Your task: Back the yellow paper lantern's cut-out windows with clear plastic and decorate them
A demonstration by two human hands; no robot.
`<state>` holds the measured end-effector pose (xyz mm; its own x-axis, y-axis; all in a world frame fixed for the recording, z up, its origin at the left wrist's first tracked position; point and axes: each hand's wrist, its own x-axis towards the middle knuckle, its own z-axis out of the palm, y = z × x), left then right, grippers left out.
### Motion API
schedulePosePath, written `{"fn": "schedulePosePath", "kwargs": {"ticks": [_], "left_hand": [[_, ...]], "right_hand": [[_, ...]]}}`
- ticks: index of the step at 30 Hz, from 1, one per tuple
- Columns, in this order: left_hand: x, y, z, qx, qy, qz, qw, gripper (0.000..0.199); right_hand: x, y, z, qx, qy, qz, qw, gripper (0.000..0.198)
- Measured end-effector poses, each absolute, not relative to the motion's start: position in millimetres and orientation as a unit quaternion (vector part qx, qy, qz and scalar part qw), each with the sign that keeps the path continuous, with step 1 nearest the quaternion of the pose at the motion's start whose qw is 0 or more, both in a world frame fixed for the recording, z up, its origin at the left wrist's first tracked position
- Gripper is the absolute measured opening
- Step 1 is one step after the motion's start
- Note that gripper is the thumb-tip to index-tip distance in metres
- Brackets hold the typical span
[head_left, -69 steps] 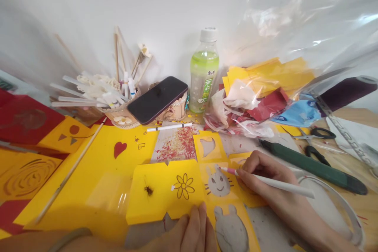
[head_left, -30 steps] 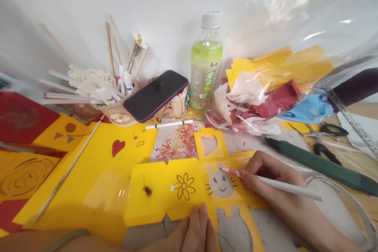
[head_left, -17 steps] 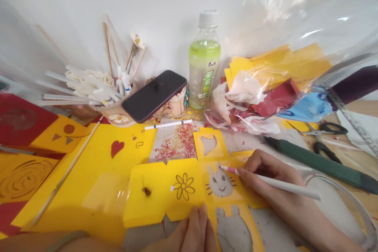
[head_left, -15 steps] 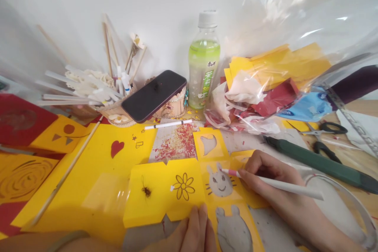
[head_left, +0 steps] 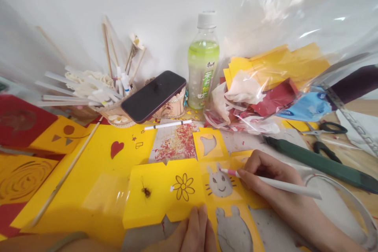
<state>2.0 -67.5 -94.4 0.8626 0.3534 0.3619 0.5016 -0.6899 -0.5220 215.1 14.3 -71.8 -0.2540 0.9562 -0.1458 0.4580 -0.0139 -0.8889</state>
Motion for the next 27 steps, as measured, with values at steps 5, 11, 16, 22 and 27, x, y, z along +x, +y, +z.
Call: {"fn": "schedulePosePath", "kwargs": {"ticks": [5,11,16,22,27], "left_hand": [[2.3,-67.2,-97.5,-0.912,-0.23,-0.121,0.317,0.011],[1.1,-66.7,-95.6,-0.913,-0.229,-0.111,0.32,0.012],[1.2,-66.3,-95.7,-0.914,-0.223,-0.113,0.318,0.011],[1.3,-64.2,-95.5,-0.913,-0.216,-0.101,0.331,0.012],[0.5,-65.6,-95.6,-0.914,-0.212,-0.102,0.331,0.014]], "right_hand": [[214.7,15.2,-73.0,-0.552,-0.642,0.453,0.28,0.035],[214.8,14.9,-72.4,-0.551,-0.641,0.452,0.283,0.035],[214.0,15.4,-73.2,-0.548,-0.648,0.45,0.278,0.034],[214.0,14.8,-70.9,-0.545,-0.646,0.439,0.305,0.034],[213.5,14.9,-71.4,-0.549,-0.651,0.441,0.284,0.033]]}}
